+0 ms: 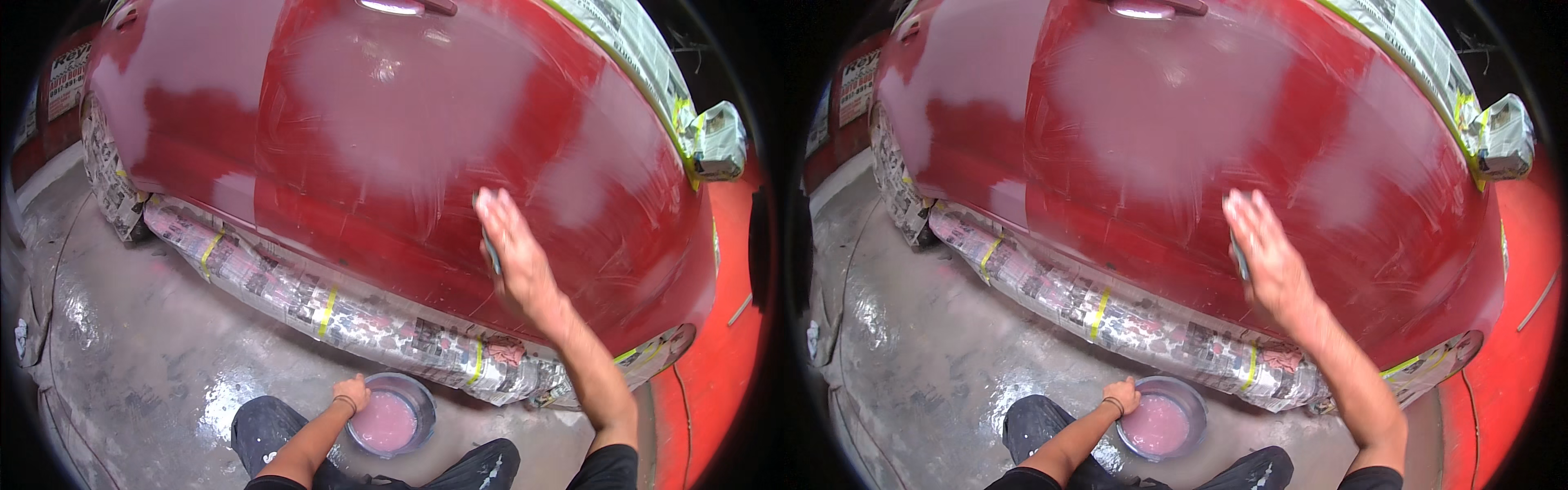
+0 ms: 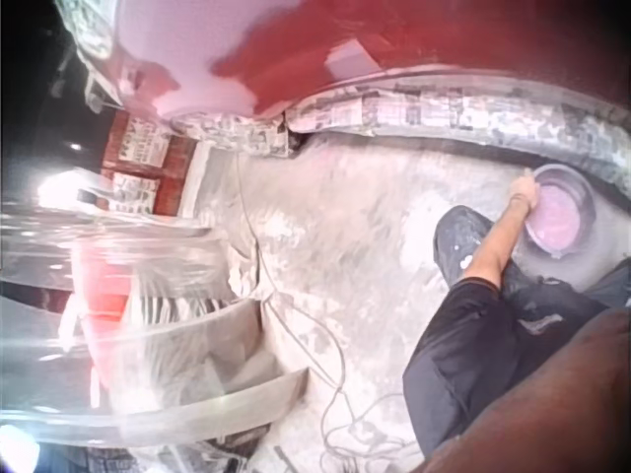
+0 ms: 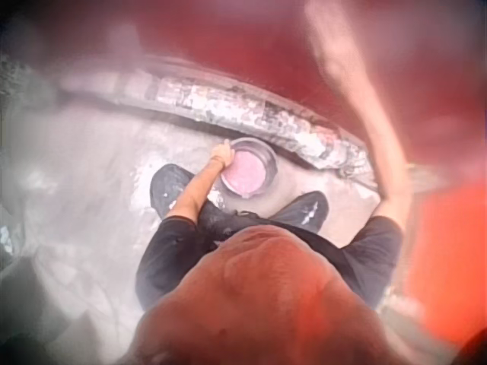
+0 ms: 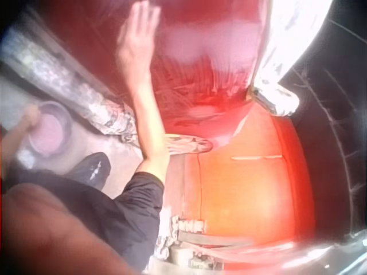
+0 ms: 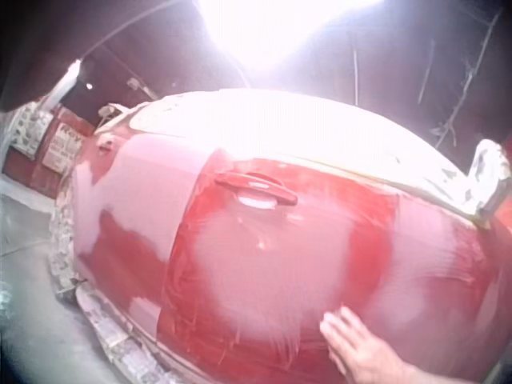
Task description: The person is sanding a red car door with a sanding block and water. They repeatedly dip the sanding block into a bucket of water and rub the surface of the door in circular and linear motions. The door is partially covered with newspaper and tape to protect adjacent areas.
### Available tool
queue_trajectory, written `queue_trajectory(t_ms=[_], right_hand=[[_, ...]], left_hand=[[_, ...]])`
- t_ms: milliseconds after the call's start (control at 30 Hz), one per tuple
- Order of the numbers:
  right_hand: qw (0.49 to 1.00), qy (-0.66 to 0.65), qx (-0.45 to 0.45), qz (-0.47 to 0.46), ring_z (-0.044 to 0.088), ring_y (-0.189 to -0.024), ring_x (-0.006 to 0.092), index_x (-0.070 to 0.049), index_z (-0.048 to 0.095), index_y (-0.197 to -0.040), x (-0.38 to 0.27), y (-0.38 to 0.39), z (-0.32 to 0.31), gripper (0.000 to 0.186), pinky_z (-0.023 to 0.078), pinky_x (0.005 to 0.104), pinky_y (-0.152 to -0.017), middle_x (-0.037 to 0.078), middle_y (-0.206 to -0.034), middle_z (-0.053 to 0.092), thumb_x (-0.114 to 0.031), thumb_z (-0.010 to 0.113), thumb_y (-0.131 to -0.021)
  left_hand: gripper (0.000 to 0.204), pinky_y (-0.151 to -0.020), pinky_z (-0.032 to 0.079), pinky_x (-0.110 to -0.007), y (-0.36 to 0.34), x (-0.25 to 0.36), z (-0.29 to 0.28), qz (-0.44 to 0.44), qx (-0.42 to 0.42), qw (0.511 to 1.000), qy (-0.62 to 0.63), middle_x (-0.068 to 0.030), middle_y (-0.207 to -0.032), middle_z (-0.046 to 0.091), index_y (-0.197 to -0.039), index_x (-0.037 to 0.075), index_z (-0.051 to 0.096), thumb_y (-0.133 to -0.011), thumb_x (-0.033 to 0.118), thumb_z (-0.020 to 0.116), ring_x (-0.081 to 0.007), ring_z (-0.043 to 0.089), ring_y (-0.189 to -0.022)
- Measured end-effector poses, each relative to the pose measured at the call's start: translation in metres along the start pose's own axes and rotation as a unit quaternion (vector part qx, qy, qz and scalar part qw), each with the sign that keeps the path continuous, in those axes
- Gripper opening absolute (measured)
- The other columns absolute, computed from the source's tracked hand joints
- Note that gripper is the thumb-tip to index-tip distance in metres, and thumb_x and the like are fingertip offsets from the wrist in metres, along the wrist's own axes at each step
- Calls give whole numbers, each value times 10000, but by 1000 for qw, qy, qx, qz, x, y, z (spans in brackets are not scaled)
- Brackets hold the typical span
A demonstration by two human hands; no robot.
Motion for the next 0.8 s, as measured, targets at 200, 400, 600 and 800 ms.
queue_trajectory(t_ms=[200, 400, 600, 800], right_hand=[[938, 338, -75, -24, 190, -1601, 237, -131, 381, -1608, 96, -15, -5, 637, 2, 573, -1301, 34, -1679, 351, -250, 593, -1020], [924, 376, -20, -73, 239, -1587, 229, -136, 418, -1594, 61, -137, 10, 567, -66, 606, -1265, 23, -1691, 334, -422, 408, -1105], [896, 426, 29, -124, 212, -1591, 209, -190, 283, -1651, 53, -232, 13, 634, 36, 607, -1282, -14, -1711, 290, -526, 296, -1113], [892, 450, -26, -29, 143, -1610, 204, -196, 308, -1648, 96, -142, -18, 638, -67, 570, -1282, -5, -1722, 262, -522, 329, -1100]], left_hand=[[439, -950, 556, -537, -1, -1, 4, 7, -2, 998, 62, -255, -1102, 738, -1232, 31, 598, -937, 355, 569, -419, 722, -1057], [417, -908, 577, -522, -4, -8, 4, 19, 7, 997, 80, -245, -1087, 741, -1229, 40, 606, -924, 324, 628, -415, 727, -1034], [407, -891, 585, -510, 0, -5, 2, 56, -16, 996, 63, -218, -1050, 747, -1249, 69, 615, -924, 310, 657, -397, 737, -1006], [385, -902, 585, -501, -30, -8, 33, 37, -4, 997, 65, -212, -1076, 749, -1244, 100, 659, -921, 309, 677, -382, 736, -1031]])
Point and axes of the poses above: each hand's wrist, its own y-axis away from the middle knuckle, its own z-axis out of the palm, x = y × z, the point moved 5 cm from there along -y, towards the middle knuckle
